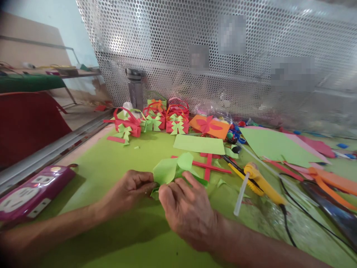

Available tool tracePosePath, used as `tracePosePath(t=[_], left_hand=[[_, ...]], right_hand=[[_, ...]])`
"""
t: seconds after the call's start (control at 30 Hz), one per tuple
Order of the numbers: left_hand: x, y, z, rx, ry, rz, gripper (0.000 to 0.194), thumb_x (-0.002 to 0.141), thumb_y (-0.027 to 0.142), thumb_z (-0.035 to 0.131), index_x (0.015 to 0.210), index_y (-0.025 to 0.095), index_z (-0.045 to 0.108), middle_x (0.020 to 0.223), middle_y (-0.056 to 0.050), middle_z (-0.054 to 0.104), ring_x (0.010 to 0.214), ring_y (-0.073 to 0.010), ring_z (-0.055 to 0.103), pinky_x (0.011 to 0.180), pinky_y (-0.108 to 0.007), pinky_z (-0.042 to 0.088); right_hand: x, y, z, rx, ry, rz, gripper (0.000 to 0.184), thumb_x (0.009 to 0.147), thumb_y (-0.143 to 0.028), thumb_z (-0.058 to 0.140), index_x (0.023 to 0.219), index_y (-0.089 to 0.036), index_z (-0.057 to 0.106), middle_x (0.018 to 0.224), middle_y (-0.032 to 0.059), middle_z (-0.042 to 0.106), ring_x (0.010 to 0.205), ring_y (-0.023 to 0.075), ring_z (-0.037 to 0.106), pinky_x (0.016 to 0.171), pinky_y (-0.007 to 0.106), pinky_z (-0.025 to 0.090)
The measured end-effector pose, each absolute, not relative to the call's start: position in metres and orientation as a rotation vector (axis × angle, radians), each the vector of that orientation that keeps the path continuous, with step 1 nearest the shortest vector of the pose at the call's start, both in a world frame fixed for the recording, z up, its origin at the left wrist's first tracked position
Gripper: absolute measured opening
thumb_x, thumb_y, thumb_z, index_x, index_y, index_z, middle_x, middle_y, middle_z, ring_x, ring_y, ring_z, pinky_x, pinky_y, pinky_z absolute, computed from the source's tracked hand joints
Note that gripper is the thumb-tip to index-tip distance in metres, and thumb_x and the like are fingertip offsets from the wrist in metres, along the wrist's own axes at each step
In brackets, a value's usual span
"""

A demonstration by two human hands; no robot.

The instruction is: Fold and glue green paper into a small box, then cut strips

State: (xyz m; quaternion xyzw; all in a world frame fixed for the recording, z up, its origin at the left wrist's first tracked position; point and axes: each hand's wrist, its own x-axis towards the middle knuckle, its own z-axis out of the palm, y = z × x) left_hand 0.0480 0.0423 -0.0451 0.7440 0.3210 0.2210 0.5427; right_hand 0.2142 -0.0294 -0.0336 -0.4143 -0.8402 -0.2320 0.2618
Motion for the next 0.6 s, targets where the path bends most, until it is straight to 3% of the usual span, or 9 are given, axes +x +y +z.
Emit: tracePosePath(t=[0.2,0.3,0.43,0.6], left_hand=[[0.0482,0.0389,-0.0402,1.714,0.726,0.495,0.023,0.077,0.024,0.047,0.056,0.016,0.040,0.053,0.007,0.030,0.049,-0.0063,0.025,0.042,-0.018,0.020],[0.0479,0.0382,-0.0404,1.718,0.759,0.480,0.028,0.076,0.025,0.049,0.053,0.018,0.035,0.051,0.008,0.025,0.047,-0.0057,0.023,0.041,-0.019,0.019],[0.0476,0.0372,-0.0410,1.752,0.784,0.459,0.024,0.078,0.027,0.047,0.057,0.015,0.046,0.052,0.006,0.028,0.049,-0.0066,0.027,0.043,-0.020,0.021],[0.0473,0.0358,-0.0391,1.779,0.742,0.449,0.020,0.079,0.022,0.045,0.060,0.014,0.049,0.055,0.005,0.034,0.051,-0.0075,0.029,0.045,-0.021,0.023]], right_hand=[[0.2158,-0.0298,-0.0270,-1.137,-2.180,-0.711,0.018,0.079,-0.007,0.054,0.063,-0.016,0.057,0.079,0.0077,0.061,0.083,0.0226,0.055,0.071,0.039,0.043],[0.2178,-0.0278,-0.0294,-1.144,-2.186,-0.605,0.013,0.078,-0.009,0.057,0.069,-0.018,0.058,0.092,0.0051,0.063,0.098,0.0239,0.052,0.082,0.044,0.037],[0.2183,-0.0252,-0.0331,-1.182,-2.139,-0.474,0.012,0.079,-0.015,0.060,0.070,-0.021,0.056,0.076,-0.0044,0.065,0.103,0.0214,0.051,0.095,0.049,0.021],[0.2159,-0.0270,-0.0313,-1.209,-2.117,-0.409,0.015,0.078,-0.011,0.062,0.070,-0.020,0.054,0.069,-0.0070,0.064,0.105,0.0210,0.050,0.100,0.056,0.007]])
